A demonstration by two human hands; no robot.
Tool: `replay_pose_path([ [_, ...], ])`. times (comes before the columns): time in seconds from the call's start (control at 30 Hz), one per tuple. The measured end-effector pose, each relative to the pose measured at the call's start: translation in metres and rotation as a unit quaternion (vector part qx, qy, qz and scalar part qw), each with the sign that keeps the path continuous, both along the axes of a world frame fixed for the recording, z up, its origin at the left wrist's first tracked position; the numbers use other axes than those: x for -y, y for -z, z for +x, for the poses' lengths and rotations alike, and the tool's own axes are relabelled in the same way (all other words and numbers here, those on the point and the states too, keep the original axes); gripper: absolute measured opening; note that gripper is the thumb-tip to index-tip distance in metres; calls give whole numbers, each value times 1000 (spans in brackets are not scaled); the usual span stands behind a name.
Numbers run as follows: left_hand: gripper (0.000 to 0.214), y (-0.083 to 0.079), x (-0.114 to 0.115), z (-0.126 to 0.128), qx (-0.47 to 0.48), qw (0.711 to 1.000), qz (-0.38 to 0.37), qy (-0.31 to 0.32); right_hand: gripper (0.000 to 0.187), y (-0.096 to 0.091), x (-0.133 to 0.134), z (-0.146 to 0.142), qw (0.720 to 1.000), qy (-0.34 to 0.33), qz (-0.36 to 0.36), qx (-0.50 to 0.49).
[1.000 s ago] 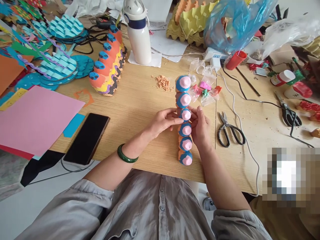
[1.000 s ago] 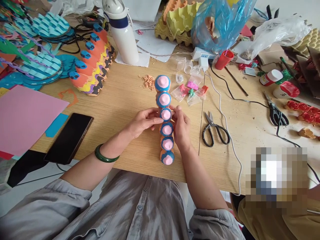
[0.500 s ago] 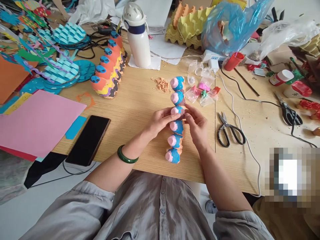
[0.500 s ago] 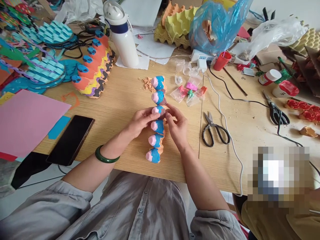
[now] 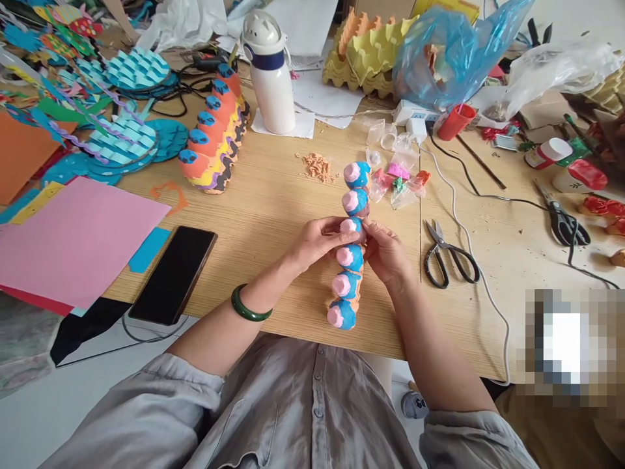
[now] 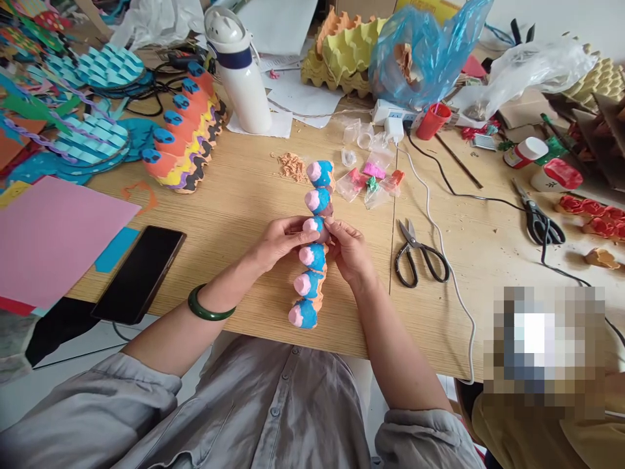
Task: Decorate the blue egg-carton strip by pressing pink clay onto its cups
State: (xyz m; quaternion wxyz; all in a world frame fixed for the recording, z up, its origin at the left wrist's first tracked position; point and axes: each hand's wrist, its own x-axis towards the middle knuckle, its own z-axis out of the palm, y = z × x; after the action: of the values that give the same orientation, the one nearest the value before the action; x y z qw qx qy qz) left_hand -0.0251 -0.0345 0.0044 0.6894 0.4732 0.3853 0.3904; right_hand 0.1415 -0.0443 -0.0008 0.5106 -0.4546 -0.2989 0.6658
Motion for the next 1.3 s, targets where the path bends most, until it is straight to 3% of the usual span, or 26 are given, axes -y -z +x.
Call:
replay_pose_path([
  [0.3, 52, -3, -2, 0, -14, 999, -7, -44, 45, -2, 0, -2, 992, 56, 47, 108],
  [0.63, 52, -5, -1, -1, -5, 997, -70, 18, 38, -5, -5, 7, 991, 61, 100, 64],
  [0.83, 46, -2, -5, -3, 52, 995, -75, 25, 46, -7, -7, 7, 998, 16, 61, -12],
  [0.93, 46, -2, -4, -3, 53, 996, -64, 24, 46, -8, -7, 8, 997, 12, 74, 0],
  [1.13, 49, -2, -3, -3, -2, 997, -61, 39, 40, -4, -8, 16, 991, 6, 104, 82],
  [1.3, 51, 3, -1, -3, -126, 991, 40, -29, 43, -1, -9, 15, 985, 25, 102, 134],
])
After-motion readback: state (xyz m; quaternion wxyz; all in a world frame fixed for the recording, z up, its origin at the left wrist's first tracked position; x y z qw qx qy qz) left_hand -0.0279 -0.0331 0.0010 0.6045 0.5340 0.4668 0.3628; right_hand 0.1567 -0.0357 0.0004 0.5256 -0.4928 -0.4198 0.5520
